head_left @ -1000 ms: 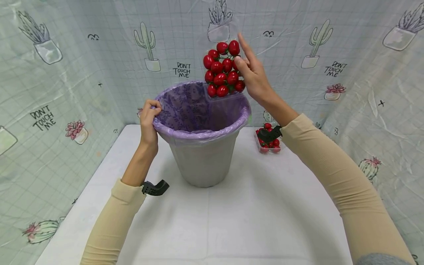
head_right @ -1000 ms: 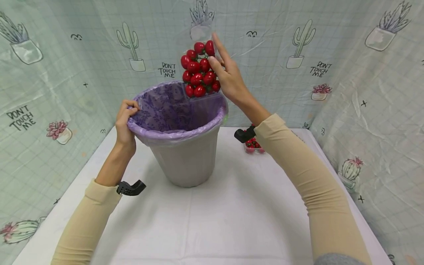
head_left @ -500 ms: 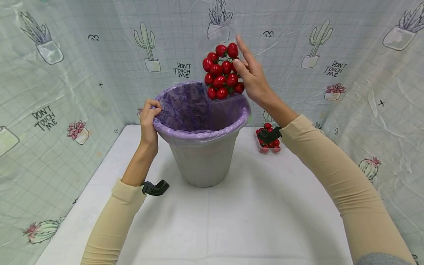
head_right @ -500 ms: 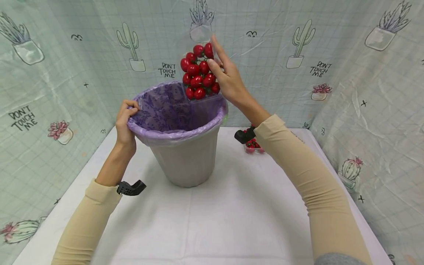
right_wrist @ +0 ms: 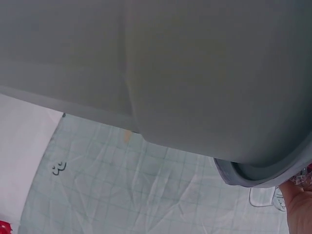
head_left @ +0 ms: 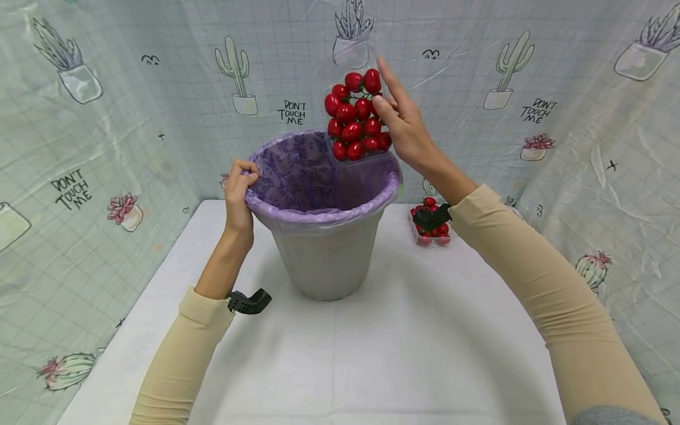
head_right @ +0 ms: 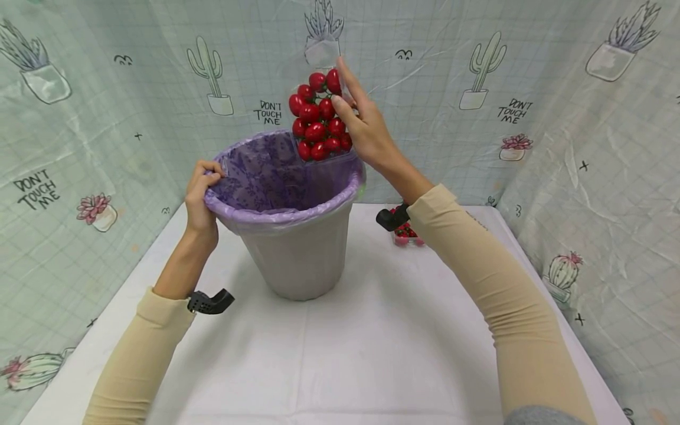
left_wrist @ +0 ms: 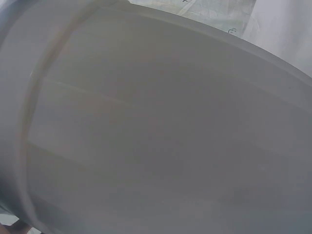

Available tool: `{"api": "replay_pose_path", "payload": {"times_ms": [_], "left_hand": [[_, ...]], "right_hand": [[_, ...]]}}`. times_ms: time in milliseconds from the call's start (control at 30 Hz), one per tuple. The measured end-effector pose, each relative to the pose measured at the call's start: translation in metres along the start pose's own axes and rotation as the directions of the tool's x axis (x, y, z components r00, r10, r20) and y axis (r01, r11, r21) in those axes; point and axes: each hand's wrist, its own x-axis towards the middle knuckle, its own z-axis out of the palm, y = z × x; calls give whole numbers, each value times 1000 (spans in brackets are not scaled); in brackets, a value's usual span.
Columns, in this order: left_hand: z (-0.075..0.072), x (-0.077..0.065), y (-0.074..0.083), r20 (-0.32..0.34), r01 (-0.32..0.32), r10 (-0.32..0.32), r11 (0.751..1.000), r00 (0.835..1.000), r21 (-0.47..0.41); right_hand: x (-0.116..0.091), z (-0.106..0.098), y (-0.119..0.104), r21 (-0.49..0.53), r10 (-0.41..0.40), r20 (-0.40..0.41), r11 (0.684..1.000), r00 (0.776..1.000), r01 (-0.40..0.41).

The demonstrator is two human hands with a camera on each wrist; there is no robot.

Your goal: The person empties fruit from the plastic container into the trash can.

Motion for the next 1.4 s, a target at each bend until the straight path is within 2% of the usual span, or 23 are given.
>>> {"api": "replay_pose_path", "payload": {"times_ms": [1067,1400], "left_hand": [[-1,0,0,2,0,0,1000,1000,-6],[1,0,2,1,-5,5,1000,1000,0]], "right_hand": [[0,4,2,52,-4,-17,999,1000,5],[-2,2,-3,84,74,-47,994,996,-70]]}}
